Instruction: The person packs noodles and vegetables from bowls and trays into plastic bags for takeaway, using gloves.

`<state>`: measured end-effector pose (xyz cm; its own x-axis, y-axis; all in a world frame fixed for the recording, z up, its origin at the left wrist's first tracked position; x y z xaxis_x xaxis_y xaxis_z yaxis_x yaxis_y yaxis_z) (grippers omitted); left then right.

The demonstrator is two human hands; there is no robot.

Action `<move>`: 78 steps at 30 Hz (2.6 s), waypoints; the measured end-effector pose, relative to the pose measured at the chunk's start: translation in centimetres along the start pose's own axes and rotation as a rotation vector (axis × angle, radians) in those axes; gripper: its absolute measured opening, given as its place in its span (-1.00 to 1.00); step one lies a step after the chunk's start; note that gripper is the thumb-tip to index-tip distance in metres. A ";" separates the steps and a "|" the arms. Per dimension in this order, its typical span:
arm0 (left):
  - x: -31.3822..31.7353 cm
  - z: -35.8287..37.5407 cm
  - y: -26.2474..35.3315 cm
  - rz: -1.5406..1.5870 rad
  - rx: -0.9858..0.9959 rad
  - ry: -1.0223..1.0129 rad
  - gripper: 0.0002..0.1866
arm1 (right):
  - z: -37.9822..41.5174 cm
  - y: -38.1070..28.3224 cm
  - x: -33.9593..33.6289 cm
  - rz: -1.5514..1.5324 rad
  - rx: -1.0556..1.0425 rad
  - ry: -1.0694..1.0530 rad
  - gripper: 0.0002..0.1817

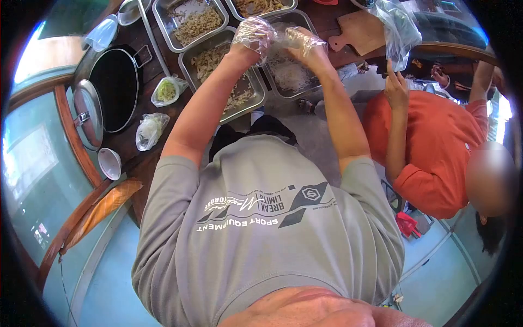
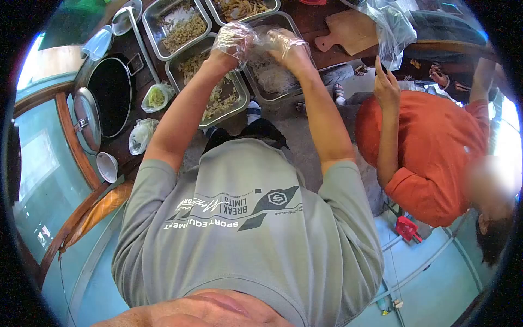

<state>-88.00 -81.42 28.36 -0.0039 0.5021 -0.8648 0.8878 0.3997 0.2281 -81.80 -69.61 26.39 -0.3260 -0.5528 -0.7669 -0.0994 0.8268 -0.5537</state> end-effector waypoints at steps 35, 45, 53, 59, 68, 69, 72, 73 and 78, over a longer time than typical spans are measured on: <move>4.4 -2.2 2.8 -0.062 -0.014 -0.246 -0.83 | -0.8 -1.4 -12.1 -1.277 0.557 -0.056 -0.55; 2.8 -1.0 2.6 0.398 -0.220 -0.193 -0.60 | -4.2 -1.0 -15.8 -1.344 0.459 -0.156 -0.53; 2.3 3.5 0.0 0.974 -0.489 -0.129 -0.26 | -3.4 -0.4 -10.5 -1.295 0.597 -0.144 -0.57; -6.3 3.5 -0.6 0.611 -0.544 -0.015 -0.45 | -3.5 -2.2 -9.2 -1.396 0.506 -0.057 -0.54; -24.8 18.6 -8.7 0.195 -0.702 0.302 -0.49 | -5.5 -14.5 -0.6 -1.314 0.499 -0.402 -0.51; -26.3 19.7 -8.7 -0.293 -0.621 0.152 -0.48 | -5.6 -16.7 0.7 -1.349 0.463 -0.486 -0.52; -23.3 25.2 -12.8 -0.316 -0.758 -0.118 -0.43 | -4.5 -20.5 6.4 -1.435 0.479 -0.520 -0.48; -22.4 26.8 -13.6 -0.302 -0.825 -0.229 -0.42 | -4.1 -22.4 7.9 -1.434 0.504 -0.528 -0.48; -19.5 30.8 -15.8 -0.120 -1.141 -0.413 -0.52 | -2.5 -29.7 17.7 -1.266 0.453 -0.701 -0.58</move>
<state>-87.81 -121.13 27.82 0.2728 0.2172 -0.9372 -0.0230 0.9754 0.2194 -86.95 -103.69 30.04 0.2629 -0.8975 0.3540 0.3685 -0.2457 -0.8966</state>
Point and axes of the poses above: each hand's wrist, its own z-axis away from the middle knuckle, its own x-axis out of the palm, y = z × x, the point moved 10 cm from there along -z, towards the middle knuckle, and after that the axes turned 9 degrees about y, right-handed, at the moved point
